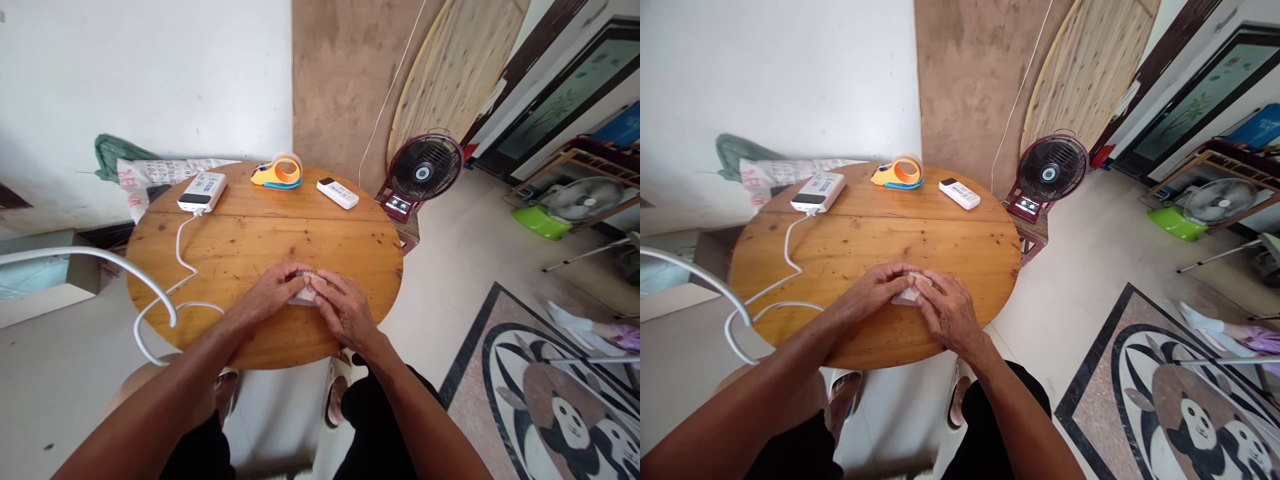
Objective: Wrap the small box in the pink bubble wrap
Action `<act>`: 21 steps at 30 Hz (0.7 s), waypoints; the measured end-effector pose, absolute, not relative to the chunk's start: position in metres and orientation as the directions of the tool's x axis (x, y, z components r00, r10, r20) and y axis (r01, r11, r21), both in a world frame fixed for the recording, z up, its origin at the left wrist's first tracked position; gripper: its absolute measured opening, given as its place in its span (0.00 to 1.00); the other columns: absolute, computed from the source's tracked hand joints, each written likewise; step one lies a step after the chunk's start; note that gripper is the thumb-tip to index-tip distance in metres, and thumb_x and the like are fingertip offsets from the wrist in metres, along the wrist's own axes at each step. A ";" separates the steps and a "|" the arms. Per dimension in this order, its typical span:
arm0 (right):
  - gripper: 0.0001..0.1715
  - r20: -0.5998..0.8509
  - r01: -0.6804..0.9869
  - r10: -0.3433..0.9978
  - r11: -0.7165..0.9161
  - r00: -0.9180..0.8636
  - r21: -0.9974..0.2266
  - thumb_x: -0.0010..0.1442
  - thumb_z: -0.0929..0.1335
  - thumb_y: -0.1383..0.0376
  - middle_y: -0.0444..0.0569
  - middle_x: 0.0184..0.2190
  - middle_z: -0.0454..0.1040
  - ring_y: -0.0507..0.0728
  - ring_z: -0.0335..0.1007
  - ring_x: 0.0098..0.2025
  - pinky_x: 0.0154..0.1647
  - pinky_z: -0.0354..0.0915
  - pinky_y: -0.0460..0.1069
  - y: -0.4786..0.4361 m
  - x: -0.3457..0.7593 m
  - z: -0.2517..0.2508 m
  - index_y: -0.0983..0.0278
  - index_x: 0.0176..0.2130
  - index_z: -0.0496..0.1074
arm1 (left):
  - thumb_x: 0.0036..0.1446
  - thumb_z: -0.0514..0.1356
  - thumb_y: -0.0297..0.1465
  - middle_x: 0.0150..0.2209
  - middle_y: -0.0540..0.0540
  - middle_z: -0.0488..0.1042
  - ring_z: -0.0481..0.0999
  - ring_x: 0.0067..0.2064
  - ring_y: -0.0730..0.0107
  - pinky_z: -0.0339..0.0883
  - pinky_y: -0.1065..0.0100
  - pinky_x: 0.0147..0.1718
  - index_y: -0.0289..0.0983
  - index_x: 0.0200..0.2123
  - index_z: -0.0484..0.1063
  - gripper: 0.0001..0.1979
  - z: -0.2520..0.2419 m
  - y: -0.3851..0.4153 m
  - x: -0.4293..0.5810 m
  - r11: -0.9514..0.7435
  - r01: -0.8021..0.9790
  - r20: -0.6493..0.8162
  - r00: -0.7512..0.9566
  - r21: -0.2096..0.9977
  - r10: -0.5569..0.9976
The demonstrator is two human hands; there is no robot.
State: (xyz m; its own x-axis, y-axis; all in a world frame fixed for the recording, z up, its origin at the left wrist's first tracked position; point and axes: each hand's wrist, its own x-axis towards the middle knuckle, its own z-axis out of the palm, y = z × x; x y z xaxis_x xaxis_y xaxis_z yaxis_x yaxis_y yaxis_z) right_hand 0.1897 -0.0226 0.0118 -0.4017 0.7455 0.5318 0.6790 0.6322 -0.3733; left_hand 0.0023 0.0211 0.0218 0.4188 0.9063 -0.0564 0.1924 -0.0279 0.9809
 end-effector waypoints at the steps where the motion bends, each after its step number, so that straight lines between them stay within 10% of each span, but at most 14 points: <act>1: 0.17 0.534 0.677 0.745 0.633 -0.401 -0.375 0.63 0.63 0.66 0.54 0.54 0.71 0.59 0.68 0.54 0.52 0.66 0.56 -0.022 0.190 0.011 0.61 0.51 0.73 | 0.54 0.58 0.41 0.37 0.47 0.77 0.73 0.37 0.65 0.65 0.66 0.38 0.34 0.43 0.74 0.19 0.022 0.021 0.002 -0.026 0.198 -0.060 0.419 0.980 0.906; 21: 0.16 0.507 0.697 0.751 0.627 -0.423 -0.347 0.63 0.64 0.67 0.56 0.58 0.66 0.59 0.66 0.56 0.53 0.68 0.57 -0.023 0.194 0.011 0.58 0.49 0.74 | 0.55 0.58 0.41 0.40 0.43 0.78 0.75 0.39 0.62 0.66 0.66 0.38 0.32 0.46 0.73 0.21 0.021 0.022 0.003 -0.048 0.181 -0.036 0.433 0.982 0.901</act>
State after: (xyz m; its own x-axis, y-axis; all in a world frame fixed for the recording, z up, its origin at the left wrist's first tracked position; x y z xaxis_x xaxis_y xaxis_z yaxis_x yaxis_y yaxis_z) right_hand 0.1939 -0.0231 0.0110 -0.4234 0.7510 0.5067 0.6972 0.6272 -0.3471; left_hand 0.0034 0.0223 0.0208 0.4328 0.9008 -0.0356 0.1810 -0.0482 0.9823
